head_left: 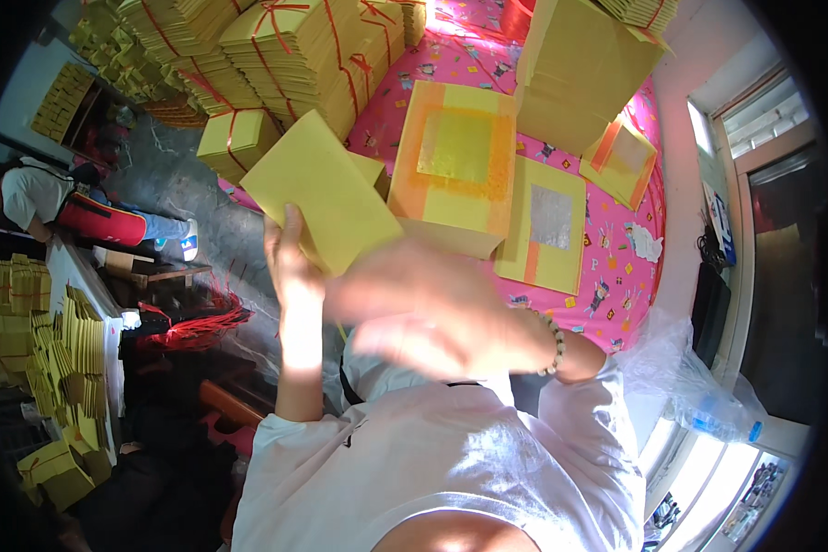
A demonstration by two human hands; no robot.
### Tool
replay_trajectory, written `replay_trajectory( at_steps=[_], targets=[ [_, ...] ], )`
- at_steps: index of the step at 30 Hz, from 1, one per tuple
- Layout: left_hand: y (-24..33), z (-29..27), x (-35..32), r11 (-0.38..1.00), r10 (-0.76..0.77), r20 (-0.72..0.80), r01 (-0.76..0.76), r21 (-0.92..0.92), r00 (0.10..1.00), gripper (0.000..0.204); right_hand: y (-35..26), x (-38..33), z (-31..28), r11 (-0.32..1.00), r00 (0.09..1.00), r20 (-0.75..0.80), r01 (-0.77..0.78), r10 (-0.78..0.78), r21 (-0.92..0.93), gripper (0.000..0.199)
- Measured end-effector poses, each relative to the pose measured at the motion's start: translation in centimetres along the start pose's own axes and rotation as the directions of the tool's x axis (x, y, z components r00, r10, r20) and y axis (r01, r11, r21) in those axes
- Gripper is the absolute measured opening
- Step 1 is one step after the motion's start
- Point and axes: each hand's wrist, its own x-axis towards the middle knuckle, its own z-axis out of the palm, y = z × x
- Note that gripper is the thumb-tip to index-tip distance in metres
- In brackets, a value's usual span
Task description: The person repeatedly picks up a yellow paper sheet and inserts it into a yellow paper pack with a clear window. The person then places the completed pack onto a stack on the table. The task involves repetitive manual assembly of paper products.
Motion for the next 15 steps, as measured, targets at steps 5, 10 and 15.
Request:
replay_trajectory(
  at_steps=[5, 10, 15],
  targets=[
    [0.6, 0.7, -0.6, 0.994, -0.106, -0.001, 0.105, -0.031, 0.994, 0.042, -3.5, 2.5, 1.4, 0.84, 0.942, 0.097, 0.235, -0.321, 0.489, 0.026],
    [0.2, 0.0, -0.6, 0.989, -0.142, 0.012, 0.142, -0.049, 0.99, 0.041, -3.7, 3.1, 2.2, 0.769, 0.908, 0.062, 0.313, -0.415, 0.557, 0.024],
    [0.2, -0.2, -0.6, 0.991, -0.123, 0.046, 0.125, -0.051, 0.991, 0.041, -3.6, 3.6, 2.8, 0.761, 0.893, 0.046, 0.353, -0.447, 0.544, 0.022]
  ],
)
